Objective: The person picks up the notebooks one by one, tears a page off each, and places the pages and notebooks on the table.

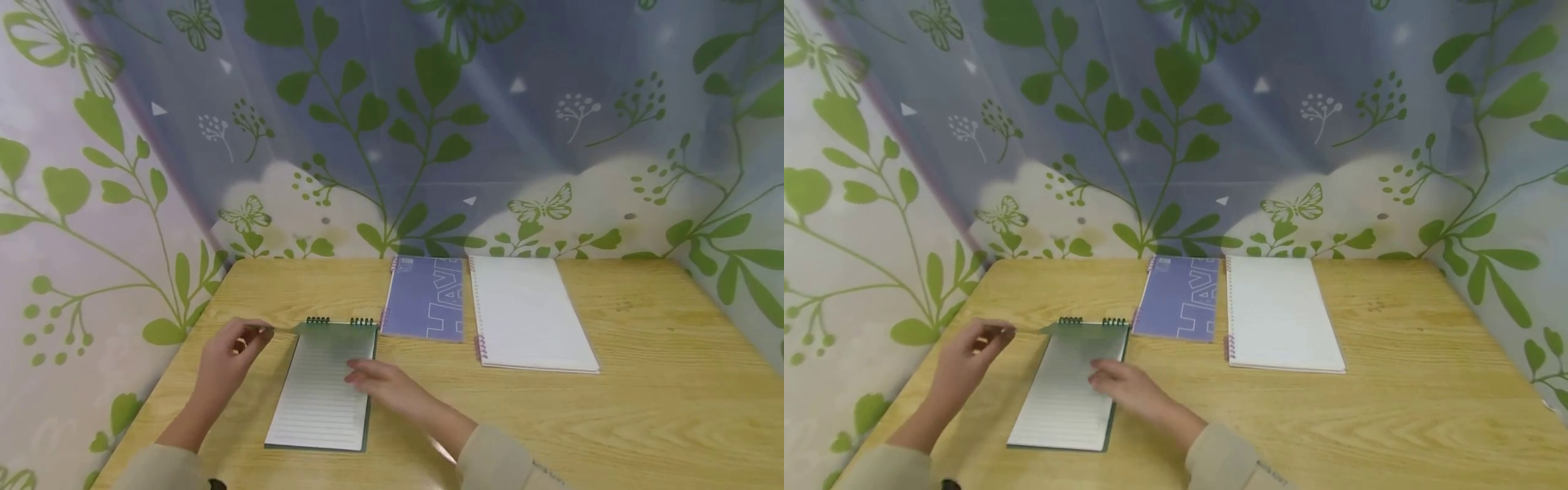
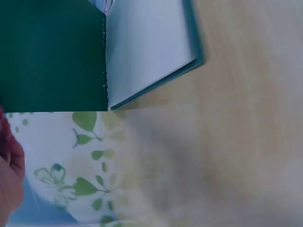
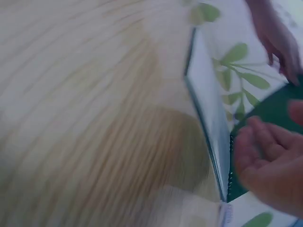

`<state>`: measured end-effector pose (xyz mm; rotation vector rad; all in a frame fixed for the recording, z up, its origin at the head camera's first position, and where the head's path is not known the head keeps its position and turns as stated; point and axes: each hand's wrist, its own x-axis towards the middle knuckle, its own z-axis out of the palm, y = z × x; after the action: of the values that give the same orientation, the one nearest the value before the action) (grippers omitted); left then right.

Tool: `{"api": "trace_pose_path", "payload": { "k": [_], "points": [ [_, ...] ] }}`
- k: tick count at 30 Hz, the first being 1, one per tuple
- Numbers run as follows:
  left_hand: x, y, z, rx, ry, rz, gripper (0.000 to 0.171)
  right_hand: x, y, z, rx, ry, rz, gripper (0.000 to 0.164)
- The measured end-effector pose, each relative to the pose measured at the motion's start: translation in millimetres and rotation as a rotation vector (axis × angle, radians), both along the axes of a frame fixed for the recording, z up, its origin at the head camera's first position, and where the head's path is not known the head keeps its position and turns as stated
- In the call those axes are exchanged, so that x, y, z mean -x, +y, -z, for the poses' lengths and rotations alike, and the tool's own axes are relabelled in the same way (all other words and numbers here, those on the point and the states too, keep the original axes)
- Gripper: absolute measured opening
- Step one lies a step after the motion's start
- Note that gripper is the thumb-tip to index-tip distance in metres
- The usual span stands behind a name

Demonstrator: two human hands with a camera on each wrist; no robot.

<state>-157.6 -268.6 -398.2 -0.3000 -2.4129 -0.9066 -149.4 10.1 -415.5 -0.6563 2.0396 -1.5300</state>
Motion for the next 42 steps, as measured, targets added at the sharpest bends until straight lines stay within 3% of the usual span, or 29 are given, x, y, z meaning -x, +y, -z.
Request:
{"api": "trace_pose_path", "payload": {
  "k": [3, 6, 10, 13, 19, 21, 24, 30, 35, 39, 42],
  "points": [
    [21.5, 3.0, -15.7, 0.06, 0.05, -0.037, 0.01, -11.1, 0.6, 5.5, -0.41, 0.374, -0.159, 0.047],
    [44.2, 7.2, -32.6, 0.09, 0.021, -0.033, 0.023, -22.1, 0.3, 10.0, -0.667, 0.608, -0.262, 0.047],
    [73.9, 15.9, -40.0, 0.038, -0.118, -0.019, 0.027, -30.2, -2.1, 14.3, -0.777, 0.789, -0.278, 0.046],
    [92.8, 24.6, -29.0, 0.002, -0.264, -0.053, 0.038, -31.0, -5.1, 15.6, -0.797, 0.876, -0.27, 0.044],
    [120.0, 39.3, 15.1, 0.005, -0.529, -0.114, 0.071, -29.0, -10.3, 13.9, -0.797, 0.919, -0.274, 0.034],
    [126.8, 42.6, 28.9, -0.001, -0.562, -0.119, 0.075, -29.4, -12.2, 13.5, -0.787, 0.926, -0.28, 0.03],
    [134.1, 48.7, 39.4, 0.025, -0.57, -0.12, 0.073, -29.2, -14.0, 13.1, -0.768, 0.917, -0.267, 0.028],
    [143.0, 56.5, 41.8, 0.099, -0.611, -0.126, 0.075, -25.6, -14.7, 15.3, -0.708, 0.974, -0.188, 0.017],
    [142.9, 57.1, 41.3, 0.111, -0.662, -0.144, 0.071, -25.1, -15.6, 13.9, -0.738, 1.012, -0.141, 0.011],
    [140.9, 56.0, 41.7, 0.137, -0.707, -0.151, 0.066, -24.5, -15.8, 13.6, -0.694, 1.03, -0.076, 0.011],
    [138.9, 55.5, 41.4, 0.157, -0.724, -0.151, 0.065, -24.6, -16.4, 13.8, -0.661, 0.977, -0.05, 0.011]
  ]
}}
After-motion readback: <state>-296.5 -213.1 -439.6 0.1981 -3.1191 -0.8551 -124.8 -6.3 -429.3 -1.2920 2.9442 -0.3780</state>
